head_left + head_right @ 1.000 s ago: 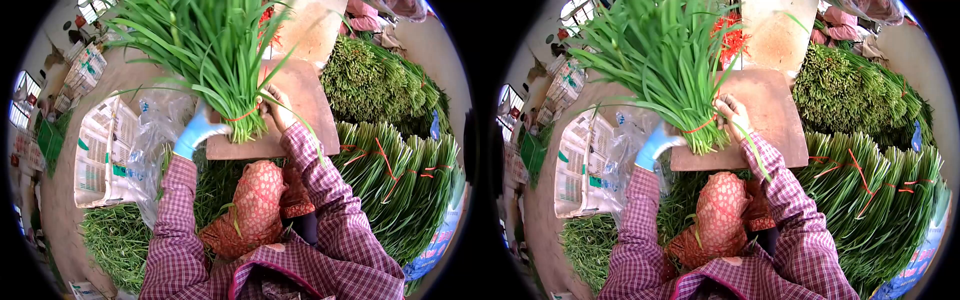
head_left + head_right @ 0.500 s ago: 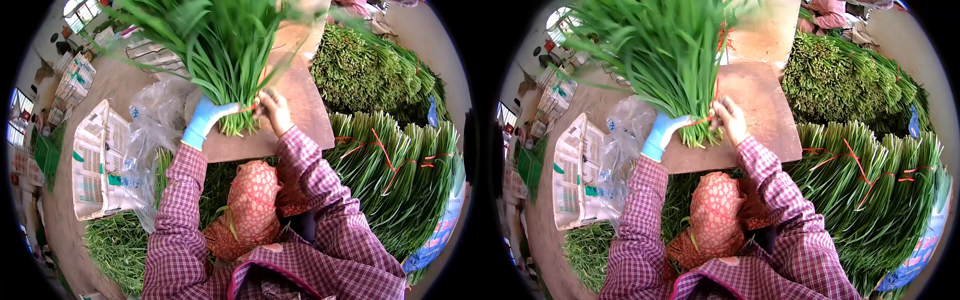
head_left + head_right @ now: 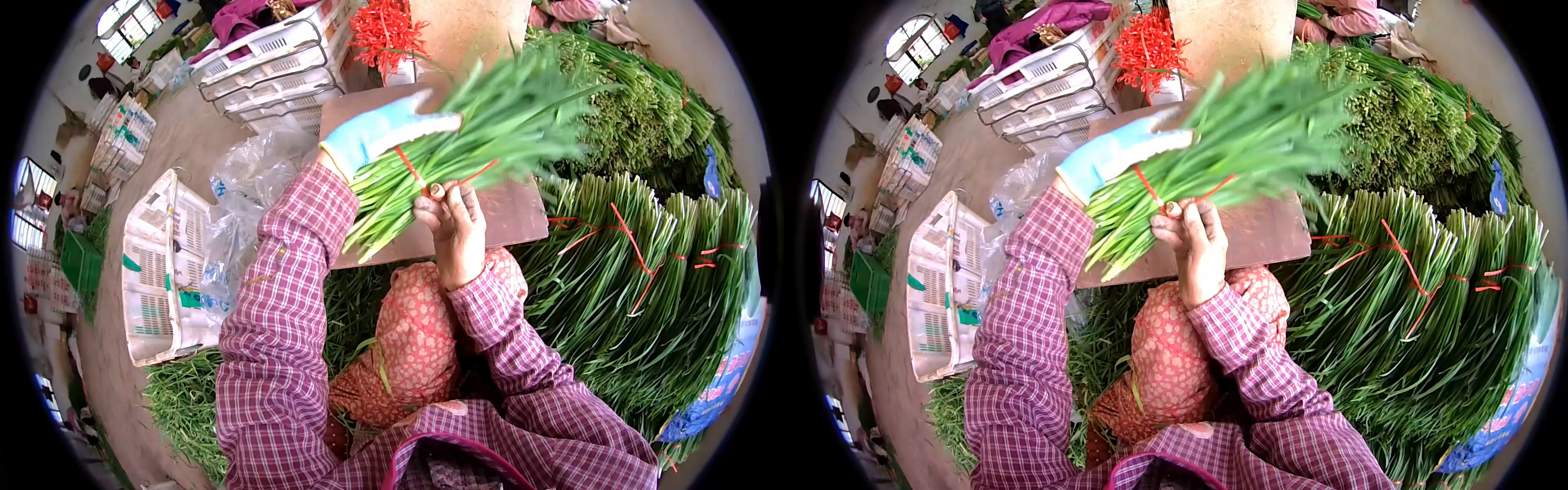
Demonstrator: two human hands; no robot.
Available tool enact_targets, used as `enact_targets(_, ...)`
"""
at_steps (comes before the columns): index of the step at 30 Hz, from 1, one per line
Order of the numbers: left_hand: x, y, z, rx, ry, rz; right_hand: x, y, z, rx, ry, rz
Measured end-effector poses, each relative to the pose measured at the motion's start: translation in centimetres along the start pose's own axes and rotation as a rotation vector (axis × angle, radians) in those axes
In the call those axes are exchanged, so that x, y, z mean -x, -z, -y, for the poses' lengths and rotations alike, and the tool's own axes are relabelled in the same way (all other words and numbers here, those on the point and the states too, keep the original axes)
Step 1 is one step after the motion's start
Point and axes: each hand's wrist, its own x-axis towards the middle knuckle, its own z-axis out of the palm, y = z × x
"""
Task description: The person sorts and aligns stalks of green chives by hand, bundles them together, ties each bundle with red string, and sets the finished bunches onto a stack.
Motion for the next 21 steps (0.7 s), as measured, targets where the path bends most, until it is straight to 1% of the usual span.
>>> enact_targets(1,-0.5,0.1,2.5,-0.116,0.030,0.065,0.4,0.4,-0.1,0.059,-0.042,-0.090)
enact_targets(2,-0.8,0.0,5.4,-0.055,0.022,0.026,0.1,1.5,-0.5,0.101,-0.083,-0.118)
enact_targets(3,0.3,0.0,5.1,-0.058,0.024,0.035,-0.5,2.3,-0.9,0.124,-0.144,-0.134)
enact_targets(5,3.8,-1.3,3.6,-0.302,0.260,-0.070,-0.9,0.8,0.4,0.380,-0.093,-0.025)
enact_targets(6,5.4,-3.0,2.9,-0.653,0.254,-0.086,-1.9,1.1,0.6,0.690,0.011,0.085)
enact_targets(7,6.9,-4.8,2.4,-1.006,0.239,-0.104,-2.3,0.0,0.9,0.594,-0.099,0.065)
enact_targets(8,8.2,-6.6,4.2,-1.143,0.164,-0.170,-3.1,-0.3,1.3,0.695,-0.081,0.112)
enact_targets(9,8.5,-7.6,4.3,-1.176,0.215,-0.155,-3.8,-0.6,1.5,0.798,-0.067,0.162)
enact_targets(10,8.5,-7.6,5.1,-1.198,0.201,-0.212,-4.4,-1.2,1.9,0.861,-0.028,0.181)
enact_targets(11,8.4,-7.3,6.0,-1.220,0.184,-0.267,-4.9,-1.9,2.3,0.860,-0.028,0.186)
enact_targets(13,8.4,-5.2,5.7,-0.844,0.281,-0.254,-5.9,-3.2,3.0,1.080,0.130,0.348)
enact_targets(15,8.8,-2.9,5.8,-0.766,0.100,-0.269,-7.6,-4.0,2.9,1.132,0.342,0.434)
enact_targets(17,9.0,-0.9,4.8,-0.629,0.054,-0.190,-7.9,-5.9,4.0,1.097,0.269,0.477)
enact_targets(18,8.9,-0.4,4.3,-0.627,0.057,-0.188,-8.4,-5.9,3.8,1.057,0.215,0.480)
enact_targets(19,8.7,0.1,3.8,-0.631,0.084,-0.098,-8.7,-5.7,3.6,1.057,0.212,0.480)
enact_targets(20,8.5,0.5,3.6,-0.633,0.110,-0.010,-9.0,-5.3,3.2,1.027,0.114,0.451)
enact_targets(21,8.2,0.4,3.7,-0.630,0.112,-0.012,-9.4,-4.6,2.7,0.997,0.014,0.423)
